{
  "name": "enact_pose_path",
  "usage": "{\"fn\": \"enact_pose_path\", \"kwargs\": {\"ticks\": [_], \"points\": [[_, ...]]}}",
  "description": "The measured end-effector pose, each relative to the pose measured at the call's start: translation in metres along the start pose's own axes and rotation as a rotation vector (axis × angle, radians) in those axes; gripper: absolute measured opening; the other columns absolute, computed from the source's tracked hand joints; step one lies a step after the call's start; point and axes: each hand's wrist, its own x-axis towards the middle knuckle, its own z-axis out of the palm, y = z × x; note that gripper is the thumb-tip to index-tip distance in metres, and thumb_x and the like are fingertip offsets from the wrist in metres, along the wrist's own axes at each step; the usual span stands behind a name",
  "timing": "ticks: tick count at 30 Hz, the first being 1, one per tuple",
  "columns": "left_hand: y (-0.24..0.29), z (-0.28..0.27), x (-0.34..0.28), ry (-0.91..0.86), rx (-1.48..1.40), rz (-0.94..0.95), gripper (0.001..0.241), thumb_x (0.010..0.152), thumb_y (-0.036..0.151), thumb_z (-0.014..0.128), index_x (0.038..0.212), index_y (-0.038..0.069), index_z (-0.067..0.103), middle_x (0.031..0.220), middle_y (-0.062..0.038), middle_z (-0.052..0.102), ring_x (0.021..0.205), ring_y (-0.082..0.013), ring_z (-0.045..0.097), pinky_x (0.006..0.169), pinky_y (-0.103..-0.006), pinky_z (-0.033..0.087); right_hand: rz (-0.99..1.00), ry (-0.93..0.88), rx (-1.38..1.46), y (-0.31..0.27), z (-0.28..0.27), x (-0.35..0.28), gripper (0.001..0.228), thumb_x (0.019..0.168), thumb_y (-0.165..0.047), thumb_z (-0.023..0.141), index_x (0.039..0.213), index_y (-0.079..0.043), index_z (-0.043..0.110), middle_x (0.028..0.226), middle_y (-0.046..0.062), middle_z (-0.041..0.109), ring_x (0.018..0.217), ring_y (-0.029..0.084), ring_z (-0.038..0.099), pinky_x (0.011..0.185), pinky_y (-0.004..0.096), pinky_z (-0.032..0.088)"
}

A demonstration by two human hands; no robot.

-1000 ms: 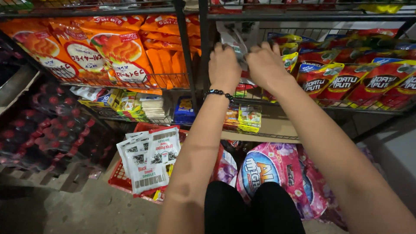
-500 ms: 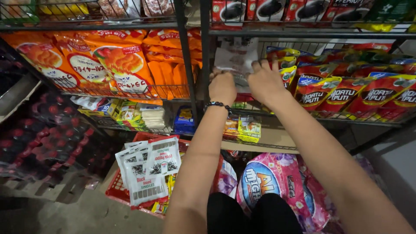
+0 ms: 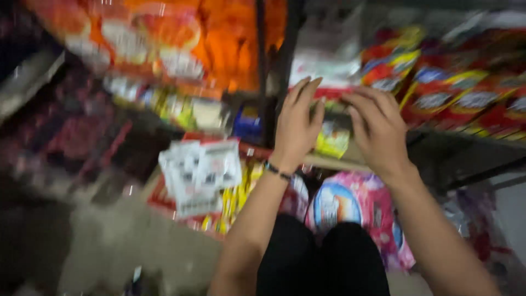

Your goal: The recorder is stocking and organizing various seasoning and spice packets onto store shelves from a basket.

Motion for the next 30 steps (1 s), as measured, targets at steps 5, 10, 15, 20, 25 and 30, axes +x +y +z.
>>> {"fn": "enact_pose_path", "kwargs": {"ticks": [5, 10, 15, 20, 25, 30], "points": [[-0.002, -0.042, -0.143, 0.064, -0.168, -0.231, 0.033, 0.101, 0.012, 0.064, 0.133, 0.002, 0.062, 0.135, -0.021, 0.063, 0.126, -0.0396, 0.061, 0.106, -0.0412, 0.051, 0.108, -0.055, 0.379, -0.054, 0.058, -0.089, 0.022, 0.102, -0.008, 0.066, 0.124, -0.004, 0.069, 0.122, 0.016, 0.067, 0.113, 0.034, 0.067, 0.096, 0.039, 0.053], [-0.061, -0.041, -0.284, 0.215, -0.182, -0.607, 0.026, 0.102, 0.014, 0.063, 0.125, 0.002, 0.068, 0.122, -0.015, 0.074, 0.112, -0.026, 0.071, 0.096, -0.0357, 0.056, 0.224, -0.379, 0.71, -0.095, 0.151, -0.14, 0.022, 0.1, -0.008, 0.063, 0.12, -0.002, 0.071, 0.112, 0.012, 0.072, 0.103, 0.025, 0.069, 0.086, 0.036, 0.055], [-0.12, -0.065, -0.363, 0.365, -0.233, -0.904, 0.029, 0.099, 0.015, 0.062, 0.123, 0.001, 0.068, 0.114, -0.011, 0.074, 0.102, -0.0203, 0.069, 0.089, -0.0333, 0.055, 0.568, -0.616, 1.104, -0.103, 0.289, -0.198, 0.024, 0.102, -0.013, 0.06, 0.123, -0.005, 0.067, 0.109, 0.005, 0.073, 0.096, 0.015, 0.072, 0.081, 0.031, 0.058], [-0.179, -0.073, -0.372, 0.466, -0.079, -0.785, 0.029, 0.1, 0.015, 0.062, 0.122, -0.002, 0.068, 0.116, -0.012, 0.073, 0.107, -0.0194, 0.068, 0.094, -0.0331, 0.053, 0.956, -0.688, 1.402, -0.134, 0.346, -0.184, 0.037, 0.096, -0.008, 0.062, 0.134, -0.008, 0.06, 0.116, 0.005, 0.062, 0.097, 0.015, 0.066, 0.078, 0.032, 0.058], [-0.238, -0.051, -0.342, 0.645, -0.75, -1.138, 0.034, 0.101, 0.022, 0.066, 0.128, 0.002, 0.069, 0.114, -0.008, 0.071, 0.1, -0.019, 0.065, 0.081, -0.0359, 0.051, 0.985, -0.333, 1.088, -0.163, 0.365, -0.204, 0.025, 0.113, -0.014, 0.056, 0.137, -0.006, 0.056, 0.124, 0.007, 0.066, 0.111, 0.017, 0.063, 0.092, 0.029, 0.052], [-0.255, -0.049, -0.295, 0.651, -1.311, -1.095, 0.048, 0.099, 0.035, 0.061, 0.139, 0.01, 0.059, 0.121, -0.005, 0.07, 0.108, -0.0208, 0.064, 0.089, -0.0354, 0.052, 0.929, -0.351, 1.077, -0.165, 0.337, -0.186, 0.038, 0.1, -0.009, 0.055, 0.138, -0.009, 0.053, 0.12, 0.008, 0.066, 0.106, 0.017, 0.065, 0.085, 0.034, 0.057]]}}
